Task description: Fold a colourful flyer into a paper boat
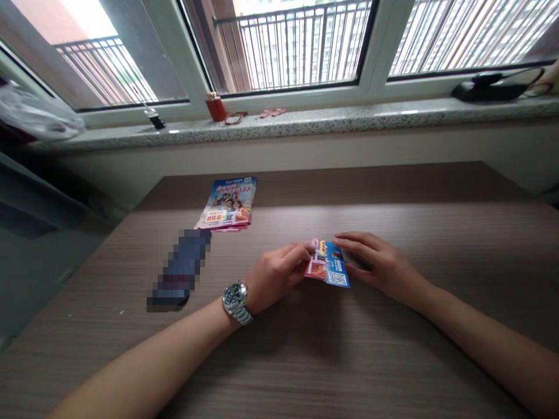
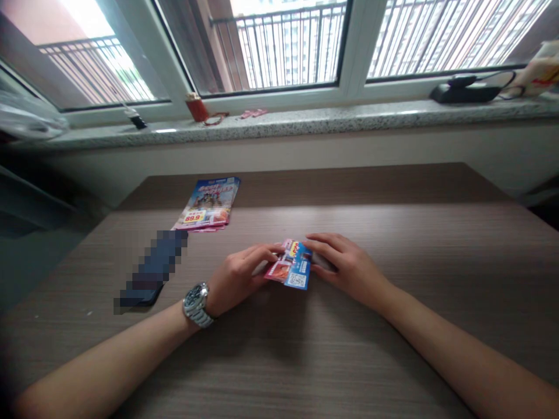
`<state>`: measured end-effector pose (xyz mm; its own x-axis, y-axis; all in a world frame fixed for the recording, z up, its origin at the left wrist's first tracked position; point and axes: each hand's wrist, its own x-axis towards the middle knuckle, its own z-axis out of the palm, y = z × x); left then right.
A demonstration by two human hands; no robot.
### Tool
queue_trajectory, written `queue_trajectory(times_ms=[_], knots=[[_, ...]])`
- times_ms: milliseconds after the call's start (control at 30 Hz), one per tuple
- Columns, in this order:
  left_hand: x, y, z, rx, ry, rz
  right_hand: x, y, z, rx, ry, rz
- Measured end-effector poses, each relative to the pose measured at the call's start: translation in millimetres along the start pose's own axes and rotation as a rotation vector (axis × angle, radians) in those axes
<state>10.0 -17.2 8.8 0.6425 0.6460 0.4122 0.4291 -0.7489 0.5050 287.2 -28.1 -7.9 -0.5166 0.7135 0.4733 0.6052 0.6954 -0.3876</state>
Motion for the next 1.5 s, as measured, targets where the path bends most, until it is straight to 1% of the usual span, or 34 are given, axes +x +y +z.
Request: queue_trajectory(times_ms=[133,233,433,567,633,733,800,867,1000,1033,1100,1167,1233,1300,1367,1433,1500], knots=[[1,3,0.9,-0.244,-0.006,-0.011,-2,0,1,0.021,-0.009,0.004],[1,4,1.1,-0.311,-0.013,-0.029,-3,-1,-1,0.037,-0.022,-0.002],[5,2,0.5,-0.268,0.031,-0.097,-1,-6,-4,0.108,0.019,0.031],[6,1,0.9,-0.284,0.030,-0.109,0,-9,-3,0.111,0.049,0.094],[6,1,1.4,-0.277,0.035,-0.136,0,-9,-2,0.105,0.073,0.132],[7,-1,1.9,-0.275,0.098,-0.192,-1,-7,-2,0.137,0.089,0.205],[8,-4,1.8,-0.257,0.144,-0.210,-1,-6,-2,0.173,0.074,0.248],[9,-8,1.3,-0.191,0.171,-0.206,0,-6,-2,0.215,0.032,0.290],[10,-12,-0.1,0.029,0.202,-0.134,3,-5,-3,0.282,-0.034,0.359],[10,-12,-0.3,0.081,0.194,-0.104,3,-5,-3,0.286,-0.042,0.368],[10,-11,-0.2,0.166,0.137,-0.033,4,-4,-3,0.281,-0.056,0.375],[9,-10,0.6,0.221,0.047,0.031,5,-3,-2,0.266,-0.068,0.364],[8,-9,2.0,0.251,-0.050,0.060,5,-2,0,0.236,-0.073,0.336],[6,-10,3.7,0.267,-0.139,0.052,6,-1,1,0.191,-0.087,0.298],[5,-11,5.0,0.277,-0.201,0.026,6,0,2,0.146,-0.099,0.267],[4,-11,5.6,0.285,-0.228,0.001,6,0,4,0.112,-0.088,0.247],[4,-11,5.5,0.297,-0.228,-0.013,5,1,6,0.079,-0.052,0.232]])
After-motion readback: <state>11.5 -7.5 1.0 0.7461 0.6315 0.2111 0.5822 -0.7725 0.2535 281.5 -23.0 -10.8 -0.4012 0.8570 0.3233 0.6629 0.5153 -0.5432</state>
